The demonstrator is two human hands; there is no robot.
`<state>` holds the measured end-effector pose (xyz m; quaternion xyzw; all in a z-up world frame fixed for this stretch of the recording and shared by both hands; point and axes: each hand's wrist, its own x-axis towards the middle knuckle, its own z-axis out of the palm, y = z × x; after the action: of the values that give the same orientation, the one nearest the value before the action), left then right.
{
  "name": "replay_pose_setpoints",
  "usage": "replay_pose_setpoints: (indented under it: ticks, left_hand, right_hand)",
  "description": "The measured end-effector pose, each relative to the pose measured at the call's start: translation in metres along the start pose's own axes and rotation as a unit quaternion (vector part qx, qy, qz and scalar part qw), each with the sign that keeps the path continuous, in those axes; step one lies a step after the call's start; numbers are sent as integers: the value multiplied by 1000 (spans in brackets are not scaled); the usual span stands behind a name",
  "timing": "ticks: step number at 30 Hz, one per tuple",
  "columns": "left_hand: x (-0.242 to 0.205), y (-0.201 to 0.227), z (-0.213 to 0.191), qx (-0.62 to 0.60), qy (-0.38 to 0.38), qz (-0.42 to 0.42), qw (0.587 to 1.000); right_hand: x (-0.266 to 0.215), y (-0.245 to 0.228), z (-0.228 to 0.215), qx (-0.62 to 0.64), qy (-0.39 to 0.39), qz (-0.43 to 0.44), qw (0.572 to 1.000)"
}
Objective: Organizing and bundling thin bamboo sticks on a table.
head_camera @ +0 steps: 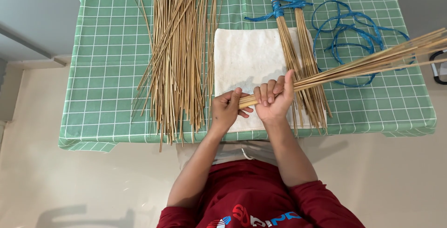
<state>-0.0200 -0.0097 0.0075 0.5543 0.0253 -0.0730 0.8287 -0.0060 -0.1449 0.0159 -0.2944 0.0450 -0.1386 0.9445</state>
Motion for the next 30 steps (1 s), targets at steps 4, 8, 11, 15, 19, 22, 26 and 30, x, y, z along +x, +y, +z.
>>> replay_pose_setpoints:
  ticks: [4,8,11,15,19,22,26,30]
  left_hand:
    - [-3,8,-8,-6,-14,-3,1000]
    - [9,-3,-23,48,-90,144,984]
    - [9,5,-16,2,-127,187,974]
    - [1,9,-11,-21,-166,181,969]
    - [5,5,-13,-59,-162,200,964]
    - [11,-4,-19,-79,-158,246,953]
    - [-2,6,-16,23,-110,253,961]
    - [-9,17,-14,56,-63,190,978]
  right_hand:
    - [-3,0,3,12,-5,15,1000]
    - [-9,-3,7,25,-20,39,999]
    - [-9,2,4,29,-21,47,998]
    - [-11,3,-1,27,-11,51,998]
    - [-9,3,-3,26,-13,56,998]
    - [-5,1,-3,27,-11,42,999]
    - [-9,7,-1,31,8,34,999]
    - [-13,9,3,34,14,39,999]
